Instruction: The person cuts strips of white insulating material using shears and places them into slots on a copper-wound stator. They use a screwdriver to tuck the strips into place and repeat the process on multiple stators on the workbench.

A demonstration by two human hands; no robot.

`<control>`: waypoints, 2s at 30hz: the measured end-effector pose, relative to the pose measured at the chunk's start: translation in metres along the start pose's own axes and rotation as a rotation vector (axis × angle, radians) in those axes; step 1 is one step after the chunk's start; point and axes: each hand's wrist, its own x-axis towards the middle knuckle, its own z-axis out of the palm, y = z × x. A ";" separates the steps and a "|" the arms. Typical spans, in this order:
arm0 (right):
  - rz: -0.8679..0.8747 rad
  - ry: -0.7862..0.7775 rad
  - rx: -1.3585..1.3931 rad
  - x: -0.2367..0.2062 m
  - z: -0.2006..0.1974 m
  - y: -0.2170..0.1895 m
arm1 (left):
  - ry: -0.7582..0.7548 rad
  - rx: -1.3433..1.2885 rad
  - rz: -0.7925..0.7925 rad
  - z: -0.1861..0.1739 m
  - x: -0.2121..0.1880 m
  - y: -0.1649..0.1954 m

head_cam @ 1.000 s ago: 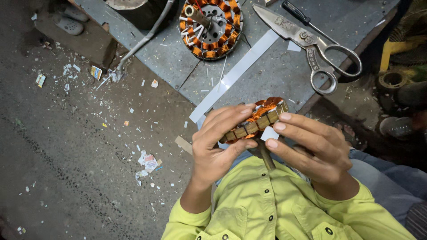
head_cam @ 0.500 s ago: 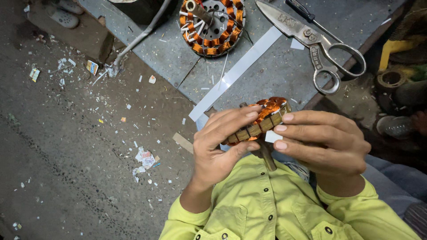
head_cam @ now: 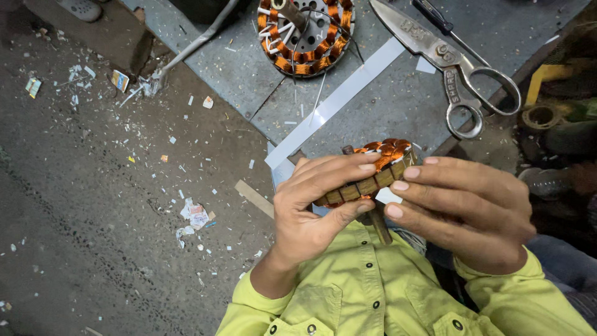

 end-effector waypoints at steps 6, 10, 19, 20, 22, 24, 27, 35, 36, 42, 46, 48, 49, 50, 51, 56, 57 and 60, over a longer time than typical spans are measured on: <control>-0.004 -0.068 -0.096 0.001 -0.001 -0.005 | 0.018 -0.013 0.002 -0.001 0.004 -0.002; -0.037 -0.108 -0.160 -0.002 -0.002 -0.009 | 0.031 -0.022 0.003 -0.001 0.004 -0.004; -0.020 -0.122 -0.130 0.005 -0.003 -0.012 | 0.046 -0.016 0.008 0.002 0.001 -0.003; -0.020 -0.132 -0.127 0.006 -0.004 -0.012 | 0.049 -0.017 0.008 0.003 0.001 -0.003; -0.052 -0.142 -0.135 0.006 -0.006 -0.011 | 0.053 -0.019 0.007 0.004 0.000 -0.002; -0.062 -0.130 -0.154 0.005 -0.006 -0.011 | 0.057 -0.017 0.006 0.004 -0.001 -0.002; -0.058 -0.096 -0.187 0.003 -0.001 -0.012 | 0.063 0.002 0.008 0.004 -0.001 -0.001; -0.042 -0.134 -0.249 -0.003 0.002 -0.017 | 0.070 0.063 0.027 0.004 0.000 -0.001; -0.049 -0.137 -0.256 -0.003 0.002 -0.016 | 0.066 0.065 0.028 0.004 0.001 -0.002; -0.102 -0.156 -0.278 0.002 0.001 -0.015 | 0.054 0.071 0.023 0.001 0.000 -0.004; -0.188 -0.144 -0.245 0.009 -0.002 -0.006 | 0.081 0.097 -0.001 0.003 0.002 -0.005; -0.242 -0.156 -0.248 0.012 -0.008 0.002 | 0.117 0.126 0.029 0.008 0.006 -0.007; -0.274 -0.175 -0.257 0.013 -0.011 0.006 | 0.128 0.125 0.017 0.011 0.008 -0.007; -0.304 -0.196 -0.265 0.014 -0.014 0.009 | 0.138 0.125 0.004 0.014 0.010 -0.007; -0.325 -0.185 -0.286 0.016 -0.017 0.012 | 0.147 0.127 -0.012 0.016 0.011 -0.007; -0.405 -0.056 -0.304 0.018 -0.016 0.021 | 0.172 0.129 -0.021 0.024 0.015 -0.010; -0.403 -0.049 -0.317 0.017 -0.015 0.021 | 0.177 0.131 -0.028 0.025 0.014 -0.011; -0.414 -0.026 -0.334 0.013 -0.012 0.025 | 0.175 0.142 -0.054 0.025 0.012 -0.016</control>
